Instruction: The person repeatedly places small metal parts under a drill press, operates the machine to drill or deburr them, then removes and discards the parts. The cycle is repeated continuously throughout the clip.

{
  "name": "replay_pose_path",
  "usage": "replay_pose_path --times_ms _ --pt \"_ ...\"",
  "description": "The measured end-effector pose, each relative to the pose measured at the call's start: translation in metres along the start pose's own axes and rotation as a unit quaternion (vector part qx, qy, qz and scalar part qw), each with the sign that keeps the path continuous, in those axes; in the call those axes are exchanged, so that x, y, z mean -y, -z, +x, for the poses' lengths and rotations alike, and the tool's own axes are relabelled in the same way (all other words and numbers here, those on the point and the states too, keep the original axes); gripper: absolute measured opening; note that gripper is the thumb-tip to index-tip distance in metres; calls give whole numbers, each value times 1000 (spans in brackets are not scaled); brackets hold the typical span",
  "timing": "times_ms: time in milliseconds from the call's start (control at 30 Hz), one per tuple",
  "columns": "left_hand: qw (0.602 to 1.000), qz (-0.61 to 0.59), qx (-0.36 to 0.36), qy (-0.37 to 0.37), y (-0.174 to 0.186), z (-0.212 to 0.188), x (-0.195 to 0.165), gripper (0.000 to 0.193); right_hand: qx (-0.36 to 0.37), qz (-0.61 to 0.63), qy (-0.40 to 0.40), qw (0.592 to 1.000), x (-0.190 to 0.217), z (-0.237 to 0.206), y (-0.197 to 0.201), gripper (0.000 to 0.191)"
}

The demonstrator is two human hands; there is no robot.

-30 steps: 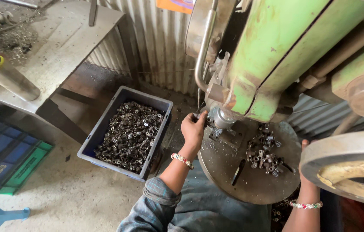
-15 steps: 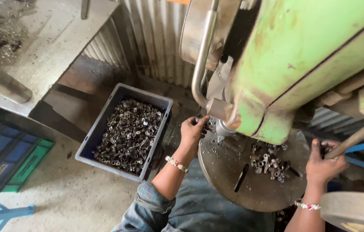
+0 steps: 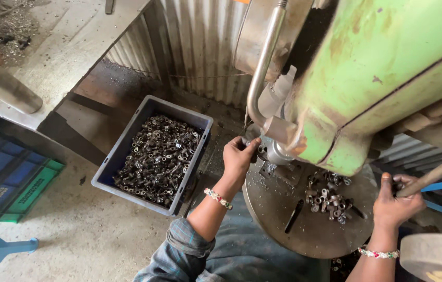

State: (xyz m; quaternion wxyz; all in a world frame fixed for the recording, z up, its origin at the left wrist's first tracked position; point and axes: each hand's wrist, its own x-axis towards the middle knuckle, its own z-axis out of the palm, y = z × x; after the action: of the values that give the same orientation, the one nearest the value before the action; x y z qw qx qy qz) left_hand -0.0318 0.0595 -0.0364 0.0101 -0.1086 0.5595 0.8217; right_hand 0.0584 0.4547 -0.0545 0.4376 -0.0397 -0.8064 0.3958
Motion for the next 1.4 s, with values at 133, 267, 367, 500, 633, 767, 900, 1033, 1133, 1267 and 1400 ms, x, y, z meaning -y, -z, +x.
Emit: replay_pose_path --times_ms 133,267,367,500,633,767,900,1033,1133,1267,1400 --pt "996 -68 41 28 1 -4 14 20 3 -43 -9 999 9 1 1 25" --pt "989 -84 72 95 4 -6 10 18 -4 -88 -14 996 19 5 -3 23" --pt "994 -62 59 69 2 -7 7 21 -16 -64 -1 998 24 9 -7 25" --pt "994 -67 57 67 -1 -5 12 21 -35 -76 68 994 28 19 -15 32" --pt "995 -39 66 70 3 2 17 24 -54 -65 130 988 37 57 -41 29" --pt "994 -16 98 47 4 13 15 26 -118 -29 30 992 54 117 -80 28" --pt "995 47 74 51 -4 25 8 28 -125 -30 28 991 69 154 -96 28" --pt "996 -25 65 61 -13 18 4 21 -73 -84 71 991 72 132 -82 28" --pt "999 -23 -14 40 -14 8 -1 29 -22 -98 94 990 64 79 -56 29" --pt "968 -132 -199 -73 22 18 -19 33 35 -62 25 997 42 -3 1 30" --pt "908 -312 -280 17 87 31 -38 33 122 42 -125 984 20 -30 50 32"
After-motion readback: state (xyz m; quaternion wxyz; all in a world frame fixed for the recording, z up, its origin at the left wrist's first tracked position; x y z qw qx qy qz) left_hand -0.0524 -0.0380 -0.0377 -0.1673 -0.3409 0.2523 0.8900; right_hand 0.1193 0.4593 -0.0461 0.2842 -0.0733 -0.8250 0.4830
